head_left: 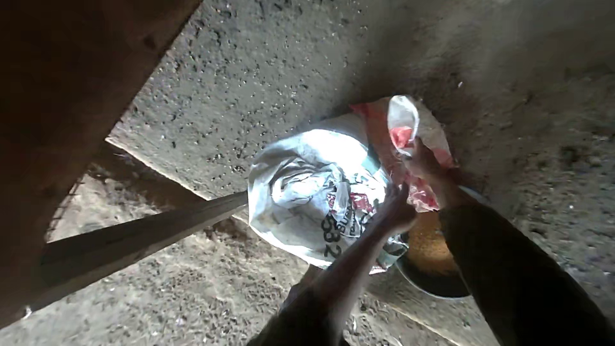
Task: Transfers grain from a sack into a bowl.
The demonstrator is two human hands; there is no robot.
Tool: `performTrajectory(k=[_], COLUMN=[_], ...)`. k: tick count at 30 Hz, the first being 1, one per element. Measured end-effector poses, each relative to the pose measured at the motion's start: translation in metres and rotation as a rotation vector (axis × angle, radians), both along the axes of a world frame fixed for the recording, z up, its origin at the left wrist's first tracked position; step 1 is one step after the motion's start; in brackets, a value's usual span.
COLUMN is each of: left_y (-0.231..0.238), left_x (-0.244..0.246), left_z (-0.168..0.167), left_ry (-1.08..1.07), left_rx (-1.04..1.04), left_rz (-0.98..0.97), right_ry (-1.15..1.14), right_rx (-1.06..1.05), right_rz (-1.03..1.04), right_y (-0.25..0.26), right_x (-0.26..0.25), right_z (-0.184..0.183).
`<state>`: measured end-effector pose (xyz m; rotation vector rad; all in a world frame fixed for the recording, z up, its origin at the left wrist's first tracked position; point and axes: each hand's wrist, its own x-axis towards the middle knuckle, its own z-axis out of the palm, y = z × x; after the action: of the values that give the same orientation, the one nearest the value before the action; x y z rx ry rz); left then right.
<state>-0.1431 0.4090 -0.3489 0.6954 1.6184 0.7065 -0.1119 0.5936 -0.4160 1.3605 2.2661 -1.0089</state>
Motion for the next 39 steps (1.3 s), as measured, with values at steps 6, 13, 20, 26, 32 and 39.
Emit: performTrajectory(k=[6,13,20,26,32,39], left_y=[-0.126,-0.117,-0.14,-0.135,-0.182,-0.222], left_x=[-0.032,-0.097,-0.068,-0.054,-0.02,0.049], left_z=[-0.039,-0.075,-0.073,-0.075,-0.005,0.103], left_ry=[0.762,0.726,0.763,0.799,0.913,0.374], left_rx=[-0.022,-0.335,-0.164,-0.246,0.4,0.313], left_rz=[0.373,-0.097,-0.359,-0.323,0.049,0.006], right_ry=[0.199,-0.048,0.134,0.145,0.52,0.883], right_rx=[0.32,0.072,-0.002,-0.112,-0.154,0.127], right_rz=[-0.27,0.064,0.344,0.231,0.29,0.27], right_y=[0.009,-0.04,-0.205,-0.196,-0.16,-0.195], right_x=[-0.005,0.029,0.022,0.011,0.06,0.153], right_z=[-0.017,-0.021,0.004,-0.011,0.082,0.135])
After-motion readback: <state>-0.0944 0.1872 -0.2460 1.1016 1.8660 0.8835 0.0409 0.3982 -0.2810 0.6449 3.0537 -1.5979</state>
